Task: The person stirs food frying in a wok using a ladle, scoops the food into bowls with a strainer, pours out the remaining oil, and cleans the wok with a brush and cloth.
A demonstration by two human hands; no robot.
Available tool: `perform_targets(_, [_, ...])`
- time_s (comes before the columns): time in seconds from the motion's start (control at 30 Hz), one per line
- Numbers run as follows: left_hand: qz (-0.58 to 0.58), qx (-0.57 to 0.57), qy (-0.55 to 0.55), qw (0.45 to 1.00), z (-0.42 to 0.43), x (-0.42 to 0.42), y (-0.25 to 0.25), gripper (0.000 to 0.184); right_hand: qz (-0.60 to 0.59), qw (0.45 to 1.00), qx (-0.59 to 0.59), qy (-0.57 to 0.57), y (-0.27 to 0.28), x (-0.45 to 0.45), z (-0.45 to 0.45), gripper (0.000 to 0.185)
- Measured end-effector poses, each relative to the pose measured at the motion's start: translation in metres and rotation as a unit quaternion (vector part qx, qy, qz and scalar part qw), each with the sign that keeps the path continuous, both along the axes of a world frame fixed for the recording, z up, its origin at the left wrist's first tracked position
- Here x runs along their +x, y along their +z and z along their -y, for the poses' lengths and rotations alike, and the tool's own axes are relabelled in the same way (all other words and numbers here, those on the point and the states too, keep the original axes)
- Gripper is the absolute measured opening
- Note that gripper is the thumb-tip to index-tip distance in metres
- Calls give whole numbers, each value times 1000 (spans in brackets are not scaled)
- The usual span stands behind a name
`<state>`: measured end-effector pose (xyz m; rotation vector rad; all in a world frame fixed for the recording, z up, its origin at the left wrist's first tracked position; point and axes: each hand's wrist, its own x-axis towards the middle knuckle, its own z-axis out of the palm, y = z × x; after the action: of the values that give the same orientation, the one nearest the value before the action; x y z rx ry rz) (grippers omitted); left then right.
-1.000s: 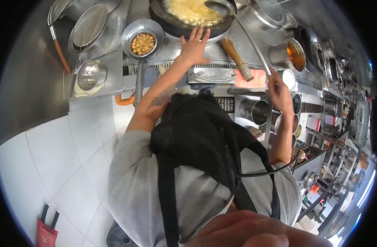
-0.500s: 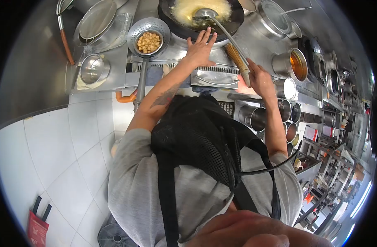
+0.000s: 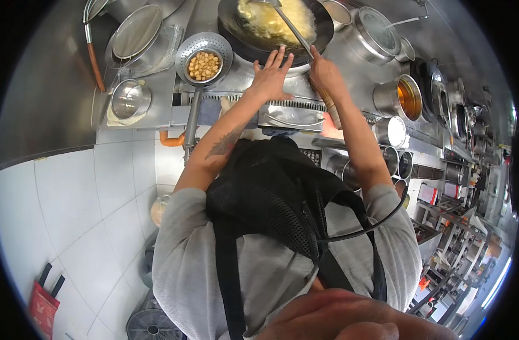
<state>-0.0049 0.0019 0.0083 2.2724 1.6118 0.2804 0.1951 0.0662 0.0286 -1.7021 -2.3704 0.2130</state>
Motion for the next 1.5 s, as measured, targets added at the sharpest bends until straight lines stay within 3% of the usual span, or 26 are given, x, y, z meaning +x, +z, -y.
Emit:
perform_targets(0.13, [-2, -8, 3, 1000, 1, 2, 2, 127, 47, 996, -41, -61, -1, 4, -26, 53])
perform_targets(0.37, [-9, -10, 13, 1000, 2, 4, 5, 128, 6, 997, -36, -75, -27, 25, -37, 52])
perform_targets(0.43, [-4, -8, 13, 1000, 2, 3, 3, 129, -203, 948, -217, -111, -10, 30, -23, 48])
perform_targets(0.47, [-2, -3, 12, 1000, 2, 3, 2, 129, -204, 948, -218, -111, -3, 36, -18, 48])
perform_targets(0.5, [1, 2, 9, 1000, 1, 3, 0, 129, -339, 870, -337, -118, 1, 46, -13, 43])
perform_targets(0.53, [0, 1, 7, 1000, 1, 2, 0, 129, -462, 759, -442, -121, 8, 51, -5, 38])
perform_targets(0.57, [-5, 0, 8, 1000, 1, 2, 0, 129, -464, 758, -441, -123, 14, 55, 6, 38])
perform_targets(0.63, [-10, -4, 2, 1000, -1, 3, -2, 129, -620, 513, -557, -204, 26, 62, 30, 31])
perform_targets(0.67, [-17, 4, 0, 1000, -1, 2, -4, 130, -683, 396, -597, -143, 13, 74, 35, 32])
perform_targets(0.7, [-24, 11, 0, 1000, -1, 1, -6, 130, -685, 395, -595, -146, 17, 75, 41, 32])
perform_targets(0.77, [-3, 23, -13, 1000, 3, -1, -4, 129, -733, 243, -624, -119, 32, 75, 62, 31])
perform_targets(0.8, [-7, 21, -12, 1000, 3, -1, -4, 129, -732, 278, -608, -133, 36, 73, 71, 32])
perform_targets(0.83, [-10, 20, -12, 1000, 0, -1, -4, 129, -734, 279, -604, -134, 38, 72, 80, 32])
perform_targets(0.93, [-9, 26, -17, 999, -1, -2, -6, 130, -659, 529, -500, -189, 48, 72, 110, 32])
perform_targets(0.97, [-5, 25, -17, 1000, 0, -2, -7, 130, -657, 531, -500, -192, 54, 72, 122, 32])
perform_targets(1.03, [-2, 36, -13, 999, 1, -3, -7, 130, -599, 644, -440, -183, 69, 69, 141, 30])
perform_targets(1.1, [-4, 36, -14, 999, 0, -2, -7, 129, -567, 677, -429, -191, 73, 74, 149, 36])
perform_targets(1.17, [-7, 38, -16, 999, -1, -2, -6, 128, -477, 770, -372, -204, 89, 71, 160, 59])
perform_targets(1.2, [-12, 34, -14, 999, -2, -2, -5, 127, -456, 787, -370, -190, 92, 77, 160, 63])
perform_targets(1.23, [-18, 29, -13, 999, -1, -2, -5, 126, -454, 788, -369, -193, 96, 81, 161, 63])
perform_targets(1.33, [-20, 51, -10, 998, -2, -1, -11, 128, -242, 902, -281, -221, 125, 87, 166, 60])
perform_targets(1.37, [-19, 51, -12, 998, -2, -1, -12, 128, -241, 902, -281, -224, 133, 93, 165, 60])
perform_targets(1.43, [-19, 55, -11, 998, -1, -2, -9, 126, -72, 980, -146, -113, 145, 113, 162, 60])
perform_targets(1.5, [-16, 57, -12, 998, -1, -4, -8, 126, -58, 992, -99, -46, 169, 121, 165, 61])
